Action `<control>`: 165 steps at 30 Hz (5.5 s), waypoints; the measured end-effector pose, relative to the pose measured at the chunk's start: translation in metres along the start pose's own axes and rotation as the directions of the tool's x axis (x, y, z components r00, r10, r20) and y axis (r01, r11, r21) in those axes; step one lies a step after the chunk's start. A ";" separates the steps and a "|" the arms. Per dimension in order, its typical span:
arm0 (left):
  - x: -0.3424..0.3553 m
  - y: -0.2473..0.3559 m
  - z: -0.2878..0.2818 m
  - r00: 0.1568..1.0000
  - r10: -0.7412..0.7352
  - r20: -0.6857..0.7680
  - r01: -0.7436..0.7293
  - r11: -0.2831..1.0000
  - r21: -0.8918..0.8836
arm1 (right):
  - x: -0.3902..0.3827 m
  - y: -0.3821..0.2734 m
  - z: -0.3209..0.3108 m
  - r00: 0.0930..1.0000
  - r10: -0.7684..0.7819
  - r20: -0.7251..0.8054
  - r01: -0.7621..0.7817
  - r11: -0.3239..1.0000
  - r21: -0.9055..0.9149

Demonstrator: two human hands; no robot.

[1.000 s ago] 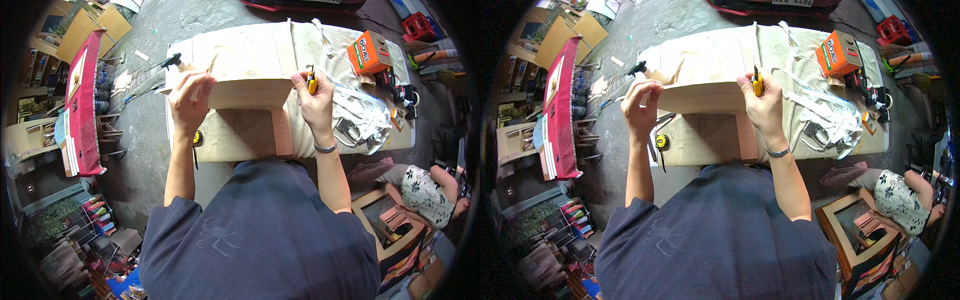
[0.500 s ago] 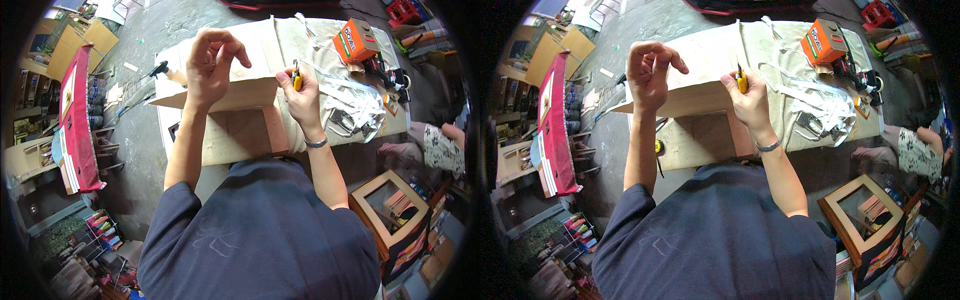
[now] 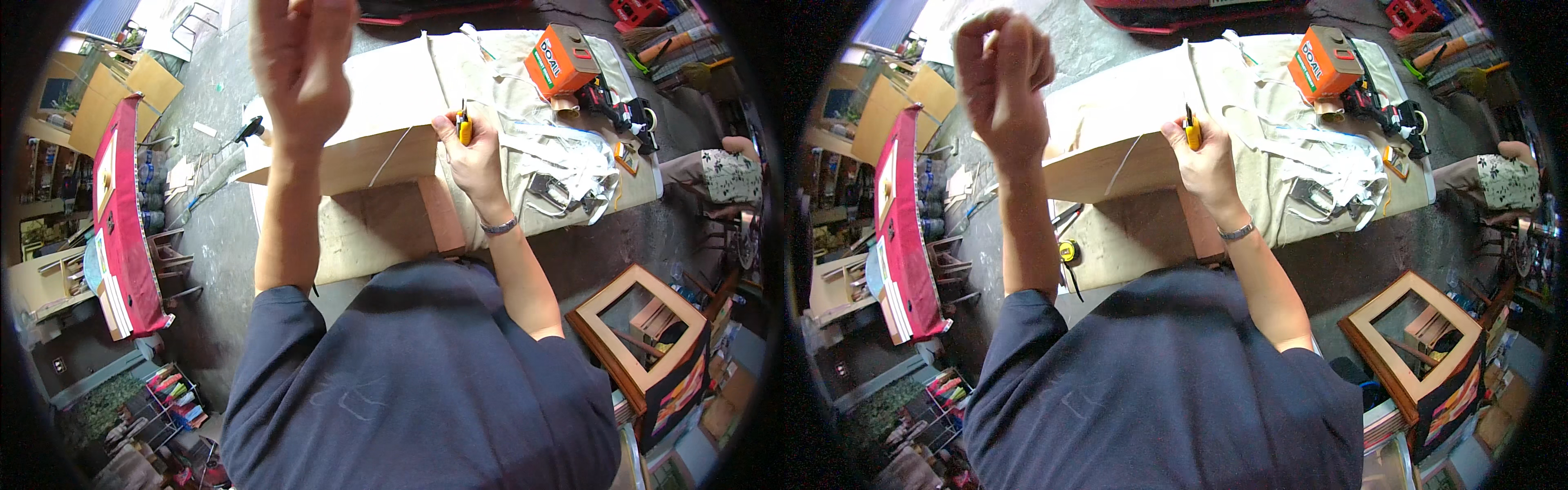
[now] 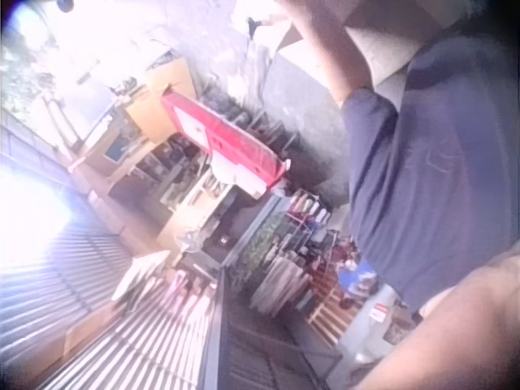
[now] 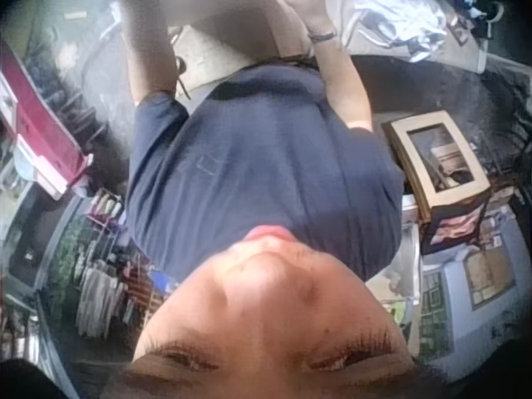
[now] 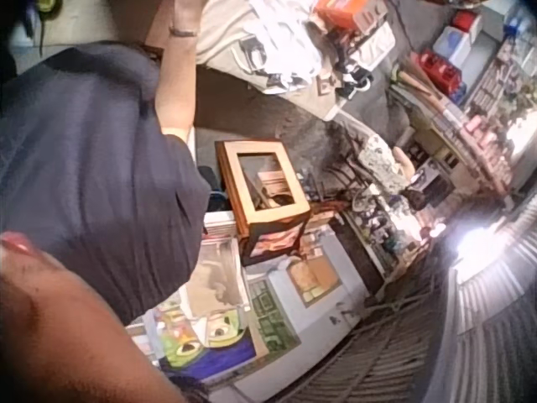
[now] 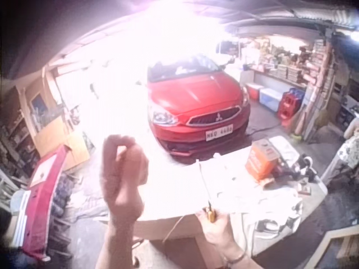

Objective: The person uses a utility knife to trim the edges of a rectangular cardboard piece on a workbench. They repeatedly rotate the cardboard and cut along each side, then place the trimmed piece aside and pick up a printed artwork to position it on the bench.

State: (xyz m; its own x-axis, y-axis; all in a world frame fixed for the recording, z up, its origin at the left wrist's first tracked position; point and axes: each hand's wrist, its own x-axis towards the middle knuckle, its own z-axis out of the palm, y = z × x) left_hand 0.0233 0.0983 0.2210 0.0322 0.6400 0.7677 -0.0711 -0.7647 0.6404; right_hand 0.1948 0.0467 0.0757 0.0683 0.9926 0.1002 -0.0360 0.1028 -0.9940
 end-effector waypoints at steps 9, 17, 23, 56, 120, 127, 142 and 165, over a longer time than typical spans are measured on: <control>-0.116 -0.014 -0.005 0.892 -0.262 0.367 -0.252 0.385 0.888 | 0.000 -0.004 -0.003 1.000 0.001 0.026 0.000 1.000 -0.020; -0.113 -0.018 -0.014 0.900 -0.204 0.385 -0.230 0.529 0.817 | -0.002 -0.007 -0.004 1.000 -0.031 0.005 0.031 0.998 -0.054; -0.098 -0.010 -0.014 0.912 -0.395 -0.111 0.404 0.814 0.417 | -0.002 -0.005 -0.002 0.999 0.024 0.024 -0.024 1.000 -0.020; -0.278 -0.011 0.031 0.243 -0.965 -0.096 0.937 0.259 -0.233 | -0.007 -0.016 -0.023 0.942 -0.316 0.114 0.333 0.924 -0.189; -0.508 -0.025 -0.008 -0.451 -0.840 -0.300 0.454 0.074 -0.888 | -0.111 0.266 -0.100 0.590 0.777 0.221 -0.779 0.619 -0.099; -0.541 -0.021 -0.071 -0.248 -0.873 -0.419 0.549 0.229 -0.804 | -0.128 0.270 -0.087 0.609 0.786 0.110 -0.789 0.614 -0.024; -0.557 -0.017 -0.127 -0.347 -0.865 -0.363 0.628 0.073 -0.775 | -0.182 0.272 -0.065 0.614 0.788 0.042 -0.772 0.611 -0.176; -0.566 -0.006 -0.141 0.152 -0.763 -0.629 0.987 0.082 0.138 | 0.093 0.326 -0.020 0.972 0.088 0.218 0.168 0.388 -0.906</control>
State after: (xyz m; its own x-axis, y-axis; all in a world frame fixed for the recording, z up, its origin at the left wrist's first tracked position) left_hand -0.1352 -0.2488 -0.2202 -0.5677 0.7275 -0.3852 0.1637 0.5584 0.8133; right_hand 0.2095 0.1717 -0.2398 -0.1542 0.9879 0.0196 0.9009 0.1487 -0.4077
